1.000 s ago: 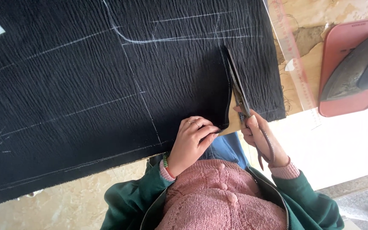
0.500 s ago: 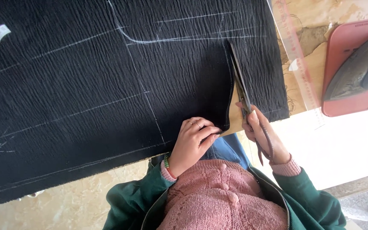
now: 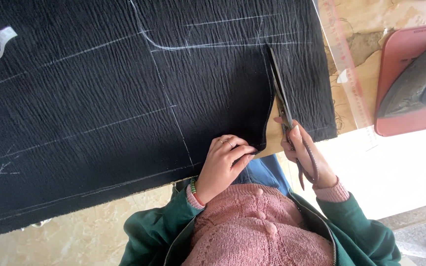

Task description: Measuring, marking with chalk, and cutting black fabric using a ruler and tailor scissors.

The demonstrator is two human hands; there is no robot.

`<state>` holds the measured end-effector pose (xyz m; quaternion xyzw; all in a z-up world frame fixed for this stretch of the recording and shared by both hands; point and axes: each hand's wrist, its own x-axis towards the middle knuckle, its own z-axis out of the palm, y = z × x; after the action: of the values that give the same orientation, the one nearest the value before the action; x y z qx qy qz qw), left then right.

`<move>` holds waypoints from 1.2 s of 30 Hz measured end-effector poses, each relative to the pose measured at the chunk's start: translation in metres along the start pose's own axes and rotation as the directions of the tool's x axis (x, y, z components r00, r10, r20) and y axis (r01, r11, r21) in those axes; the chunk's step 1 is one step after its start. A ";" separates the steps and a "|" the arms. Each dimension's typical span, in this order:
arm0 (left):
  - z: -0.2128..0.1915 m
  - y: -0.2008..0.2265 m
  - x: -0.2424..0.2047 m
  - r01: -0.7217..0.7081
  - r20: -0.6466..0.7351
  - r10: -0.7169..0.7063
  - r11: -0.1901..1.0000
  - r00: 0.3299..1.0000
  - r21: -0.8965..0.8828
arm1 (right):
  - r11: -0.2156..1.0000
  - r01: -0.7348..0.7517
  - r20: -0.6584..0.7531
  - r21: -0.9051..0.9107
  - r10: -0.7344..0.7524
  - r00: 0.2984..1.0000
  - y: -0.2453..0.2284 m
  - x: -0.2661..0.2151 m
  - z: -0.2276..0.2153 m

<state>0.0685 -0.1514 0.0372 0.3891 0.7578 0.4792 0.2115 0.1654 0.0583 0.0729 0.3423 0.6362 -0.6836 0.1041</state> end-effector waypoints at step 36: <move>0.000 -0.001 -0.001 -0.018 -0.034 0.018 1.000 0.999 0.020 | 0.998 0.000 -0.007 0.055 0.001 1.000 0.013 0.004 0.000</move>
<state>0.0685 -0.1525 0.0365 0.3898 0.7625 0.4800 0.1904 0.1691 0.0572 0.0601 0.3475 0.6173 -0.6997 0.0925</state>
